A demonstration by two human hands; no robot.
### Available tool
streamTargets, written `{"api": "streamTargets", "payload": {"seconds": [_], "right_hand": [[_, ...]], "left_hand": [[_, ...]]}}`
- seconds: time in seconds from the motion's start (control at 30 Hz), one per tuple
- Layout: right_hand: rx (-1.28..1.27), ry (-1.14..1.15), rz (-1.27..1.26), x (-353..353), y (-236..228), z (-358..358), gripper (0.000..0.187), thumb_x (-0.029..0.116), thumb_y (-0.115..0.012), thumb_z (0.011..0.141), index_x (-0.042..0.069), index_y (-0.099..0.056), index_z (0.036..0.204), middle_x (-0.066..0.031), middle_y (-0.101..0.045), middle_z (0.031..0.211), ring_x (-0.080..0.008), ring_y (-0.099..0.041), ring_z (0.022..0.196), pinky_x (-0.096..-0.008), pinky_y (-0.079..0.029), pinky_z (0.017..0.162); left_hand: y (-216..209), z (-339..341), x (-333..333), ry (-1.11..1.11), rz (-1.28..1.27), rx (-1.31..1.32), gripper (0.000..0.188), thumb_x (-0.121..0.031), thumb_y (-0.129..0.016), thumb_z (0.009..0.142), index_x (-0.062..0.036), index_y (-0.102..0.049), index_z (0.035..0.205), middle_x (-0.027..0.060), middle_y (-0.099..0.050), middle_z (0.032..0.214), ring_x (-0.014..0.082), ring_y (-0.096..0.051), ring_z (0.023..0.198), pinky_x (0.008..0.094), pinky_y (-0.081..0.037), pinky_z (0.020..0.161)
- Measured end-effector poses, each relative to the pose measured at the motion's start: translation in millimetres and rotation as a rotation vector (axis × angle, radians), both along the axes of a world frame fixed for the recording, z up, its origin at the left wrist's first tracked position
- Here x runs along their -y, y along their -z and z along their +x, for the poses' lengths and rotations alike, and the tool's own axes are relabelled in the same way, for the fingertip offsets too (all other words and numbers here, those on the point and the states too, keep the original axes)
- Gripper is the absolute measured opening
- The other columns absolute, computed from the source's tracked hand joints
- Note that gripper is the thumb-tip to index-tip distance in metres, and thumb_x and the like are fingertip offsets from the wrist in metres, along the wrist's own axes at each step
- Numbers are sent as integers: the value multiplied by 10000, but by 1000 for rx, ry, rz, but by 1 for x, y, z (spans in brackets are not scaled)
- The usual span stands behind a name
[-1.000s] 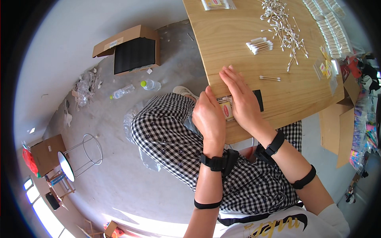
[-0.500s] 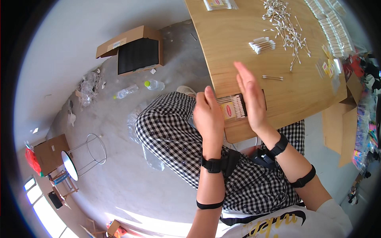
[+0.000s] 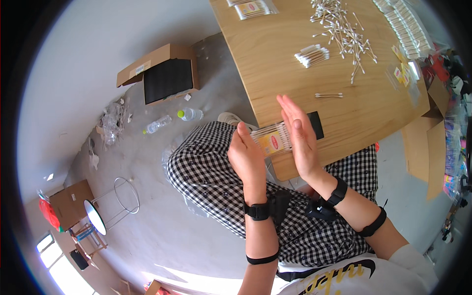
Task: Packing small groups of cotton swabs into plastic bags.
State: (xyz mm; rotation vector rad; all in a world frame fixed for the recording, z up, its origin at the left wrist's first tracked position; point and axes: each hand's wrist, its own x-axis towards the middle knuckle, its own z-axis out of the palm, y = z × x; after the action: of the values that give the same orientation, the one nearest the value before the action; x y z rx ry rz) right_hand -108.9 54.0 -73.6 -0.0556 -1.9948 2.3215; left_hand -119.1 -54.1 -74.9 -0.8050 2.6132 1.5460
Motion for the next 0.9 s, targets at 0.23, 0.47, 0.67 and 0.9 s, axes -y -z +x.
{"api": "streamTargets", "payload": {"seconds": [0.23, 0.47, 0.67, 0.9], "right_hand": [[-256, 122, 784, -76, -21, -27, 420, -17, -612, 833, 72, -563, 1240, -135, -554, 1279, -307, -495, 1240, -405, -390, 1038], [-355, -5, 1274, -167, -23, -16, 192, -11, -657, 737, 69, -633, 909, -41, -604, 911, -239, -563, 979, -372, -427, 837], [-343, -16, 1374, -238, -34, -41, 163, -4, -646, 745, 69, -644, 890, -29, -609, 1012, -228, -558, 1006, -377, -435, 879], [-542, 18, 1302, -238, -36, -107, 171, 44, -663, 775, 71, -664, 943, -19, -619, 1143, -215, -526, 1159, -394, -420, 981]], "left_hand": [[-1, 2, 17, -126, -64, -316, 225, -202, -536, 989, 20, -546, 1023, 83, -559, 867, 162, -495, 746, 302, -419, 662], [-46, 5, -55, 483, -145, -472, 159, -16, -628, 871, 11, -588, 1023, 130, -607, 930, 237, -584, 831, 325, -462, 738], [-54, -13, -108, 766, -148, -455, 203, -11, -652, 831, 6, -599, 1026, 157, -606, 944, 308, -594, 871, 387, -486, 764], [-65, -50, -141, 837, -189, -378, 252, -20, -630, 847, 8, -570, 1091, 171, -618, 1015, 332, -595, 953, 395, -489, 815]]}}
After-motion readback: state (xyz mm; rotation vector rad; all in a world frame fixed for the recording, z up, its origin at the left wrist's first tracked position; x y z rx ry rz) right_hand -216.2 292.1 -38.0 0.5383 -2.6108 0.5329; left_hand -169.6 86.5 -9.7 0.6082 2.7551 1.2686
